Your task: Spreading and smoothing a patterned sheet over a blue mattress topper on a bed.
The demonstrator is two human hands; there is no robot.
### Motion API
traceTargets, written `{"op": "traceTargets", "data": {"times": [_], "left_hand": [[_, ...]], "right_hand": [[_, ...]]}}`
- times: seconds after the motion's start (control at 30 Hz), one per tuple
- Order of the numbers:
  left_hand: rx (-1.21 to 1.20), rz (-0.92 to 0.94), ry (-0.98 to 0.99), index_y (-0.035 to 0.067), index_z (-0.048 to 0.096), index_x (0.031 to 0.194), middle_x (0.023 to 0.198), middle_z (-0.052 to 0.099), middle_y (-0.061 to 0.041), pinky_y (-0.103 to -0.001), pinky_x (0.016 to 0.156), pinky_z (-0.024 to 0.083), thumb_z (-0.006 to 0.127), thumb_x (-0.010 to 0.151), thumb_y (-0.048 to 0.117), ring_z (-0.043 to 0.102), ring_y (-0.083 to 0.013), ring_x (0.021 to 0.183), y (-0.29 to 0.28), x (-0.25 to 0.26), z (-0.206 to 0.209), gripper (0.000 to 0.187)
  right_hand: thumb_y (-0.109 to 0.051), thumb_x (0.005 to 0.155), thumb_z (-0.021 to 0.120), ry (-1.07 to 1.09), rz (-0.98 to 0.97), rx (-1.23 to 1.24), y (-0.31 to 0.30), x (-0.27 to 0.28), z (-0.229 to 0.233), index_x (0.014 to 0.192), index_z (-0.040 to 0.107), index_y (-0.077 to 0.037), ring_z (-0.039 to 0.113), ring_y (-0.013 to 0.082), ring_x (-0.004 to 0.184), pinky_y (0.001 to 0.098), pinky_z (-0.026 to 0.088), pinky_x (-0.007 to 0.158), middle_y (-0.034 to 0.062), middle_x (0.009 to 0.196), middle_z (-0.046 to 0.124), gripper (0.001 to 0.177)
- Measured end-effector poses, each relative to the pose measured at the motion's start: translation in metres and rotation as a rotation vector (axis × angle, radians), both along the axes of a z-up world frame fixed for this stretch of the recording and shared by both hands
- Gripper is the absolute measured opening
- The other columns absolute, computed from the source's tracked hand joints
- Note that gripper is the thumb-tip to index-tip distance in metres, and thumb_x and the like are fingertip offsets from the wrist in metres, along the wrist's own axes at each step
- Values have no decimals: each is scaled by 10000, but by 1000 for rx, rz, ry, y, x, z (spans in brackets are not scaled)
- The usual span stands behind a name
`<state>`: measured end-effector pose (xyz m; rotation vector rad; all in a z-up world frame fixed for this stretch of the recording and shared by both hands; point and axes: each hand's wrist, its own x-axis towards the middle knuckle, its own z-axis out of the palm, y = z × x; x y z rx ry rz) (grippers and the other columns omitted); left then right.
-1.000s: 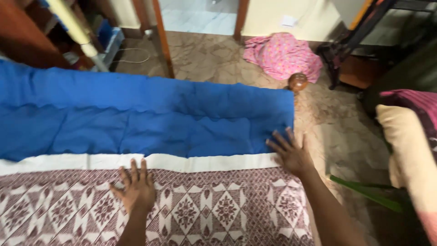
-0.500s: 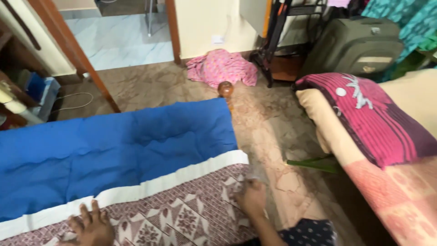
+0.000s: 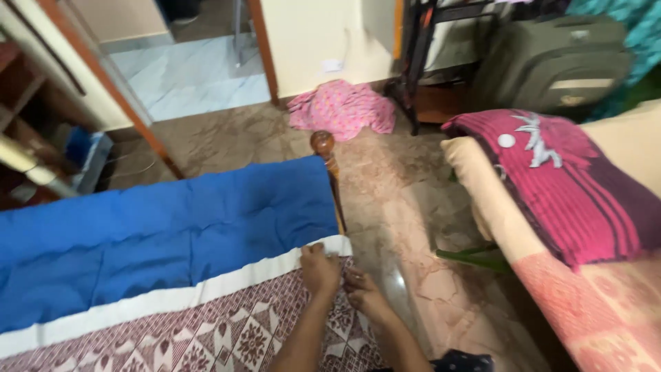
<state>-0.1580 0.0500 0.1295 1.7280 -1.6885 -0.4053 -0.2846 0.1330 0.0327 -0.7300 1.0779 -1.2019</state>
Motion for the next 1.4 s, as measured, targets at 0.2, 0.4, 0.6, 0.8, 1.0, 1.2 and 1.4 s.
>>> {"op": "traceTargets", "data": {"times": [0.2, 0.4, 0.6, 0.8, 1.0, 1.2, 1.4], "left_hand": [[287, 131, -21, 43, 500, 1181, 1230, 541, -174, -506, 877, 568, 859, 757, 322, 602, -409, 1120, -25, -22, 28, 621], [332, 238, -51, 27, 422, 1209, 1213, 527, -208, -509, 876, 576, 874, 726, 391, 596, -408, 1132, -55, -26, -36, 755], [147, 26, -326, -66, 351, 1381, 1179, 515, -272, -419, 955, 553, 874, 680, 393, 510, -425, 1135, -52, -24, -11, 989], [498, -59, -373, -9, 82, 1589, 1265, 432, -227, -389, 796, 588, 920, 646, 406, 438, -361, 1176, -48, -26, 12, 1328], [106, 182, -595, 272, 323, 1507, 1016, 583, -196, -424, 544, 600, 793, 853, 255, 594, -339, 882, -105, -50, -123, 806], [322, 114, 35, 61, 187, 1492, 1032, 658, -277, -527, 787, 587, 813, 722, 141, 684, -452, 923, -67, 29, 9, 995], [72, 108, 428, 77, 307, 1313, 939, 672, -322, -543, 850, 512, 724, 728, 45, 675, -503, 895, -26, 58, 79, 719]], "right_hand": [[62, 786, 483, -129, -114, 150, 5, 0, 38, 1435, 431, -105, 596, 273, 1293, 370, 500, 1025, 154, 1429, 594, 673], [80, 831, 514, 259, -51, 56, -5, 36, 39, 1418, 390, -65, 540, 314, 1287, 384, 399, 1033, 191, 1400, 563, 617], [125, 784, 545, 523, -175, -120, 1, 66, 38, 1438, 261, -41, 401, 318, 1408, 401, 305, 1163, 225, 1482, 412, 732], [106, 826, 491, 212, -452, 19, -12, 80, 28, 1432, 212, -54, 511, 303, 1335, 379, 482, 1028, 237, 1521, 421, 686], [25, 878, 568, 349, -460, 40, -8, 60, 41, 1365, 353, -31, 627, 305, 1226, 351, 508, 1011, 246, 1372, 607, 535], [-243, 977, 535, 679, -453, -21, -25, 41, 41, 1383, 591, -54, 636, 255, 1234, 356, 469, 1058, 167, 1311, 683, 451], [-561, 1036, 380, 469, -204, 11, -54, 73, 90, 1413, 631, -58, 577, 218, 1358, 319, 374, 1150, 117, 1430, 662, 677]]}}
